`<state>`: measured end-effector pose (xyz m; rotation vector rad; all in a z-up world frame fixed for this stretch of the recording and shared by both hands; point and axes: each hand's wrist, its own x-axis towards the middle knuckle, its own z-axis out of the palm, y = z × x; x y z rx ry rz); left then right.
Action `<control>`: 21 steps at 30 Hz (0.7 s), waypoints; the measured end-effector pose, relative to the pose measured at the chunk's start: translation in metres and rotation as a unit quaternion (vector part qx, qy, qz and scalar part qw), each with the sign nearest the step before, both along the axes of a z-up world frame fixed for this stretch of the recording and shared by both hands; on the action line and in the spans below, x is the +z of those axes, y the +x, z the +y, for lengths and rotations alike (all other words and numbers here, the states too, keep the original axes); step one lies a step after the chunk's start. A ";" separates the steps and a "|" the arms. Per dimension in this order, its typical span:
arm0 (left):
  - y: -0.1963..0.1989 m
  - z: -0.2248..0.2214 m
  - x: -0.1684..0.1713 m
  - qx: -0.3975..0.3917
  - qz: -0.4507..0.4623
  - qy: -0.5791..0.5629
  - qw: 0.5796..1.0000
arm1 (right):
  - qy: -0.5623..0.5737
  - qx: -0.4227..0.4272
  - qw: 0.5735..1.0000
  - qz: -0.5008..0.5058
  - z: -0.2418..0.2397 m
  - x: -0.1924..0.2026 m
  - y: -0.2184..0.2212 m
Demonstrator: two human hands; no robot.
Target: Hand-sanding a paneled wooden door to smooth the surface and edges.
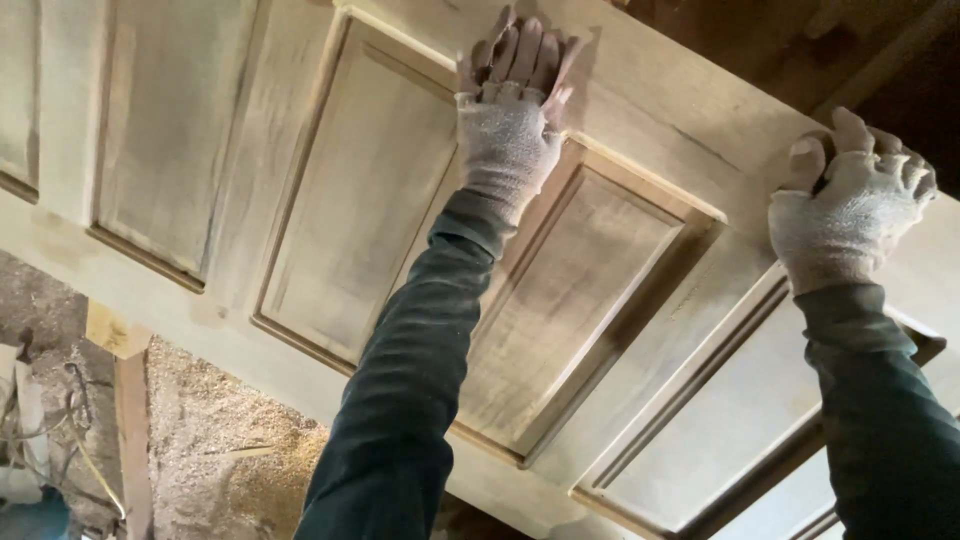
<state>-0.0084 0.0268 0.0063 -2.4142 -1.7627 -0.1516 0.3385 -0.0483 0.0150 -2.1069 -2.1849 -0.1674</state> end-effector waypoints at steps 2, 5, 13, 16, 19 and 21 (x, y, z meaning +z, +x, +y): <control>-0.003 -0.006 -0.012 0.034 -0.012 -0.164 0.986 | 0.006 0.002 1.000 -0.006 0.002 0.001 -0.001; -0.021 -0.089 0.020 -0.035 0.000 -0.235 0.971 | -0.014 -0.019 0.999 -0.022 0.001 0.000 -0.001; 0.001 -0.014 -0.008 -0.028 0.010 -0.118 0.993 | -0.008 -0.014 1.000 -0.008 -0.001 0.002 0.000; 0.002 -0.026 0.008 0.008 -0.001 -0.147 0.989 | -0.009 -0.008 1.000 -0.002 -0.001 0.005 -0.007; -0.013 -0.058 -0.005 0.003 0.034 -0.173 0.984 | -0.006 -0.009 1.000 0.006 0.009 0.003 -0.005; -0.007 -0.055 -0.007 -0.034 0.033 -0.178 0.983 | -0.022 -0.028 0.999 0.011 -0.002 0.005 0.000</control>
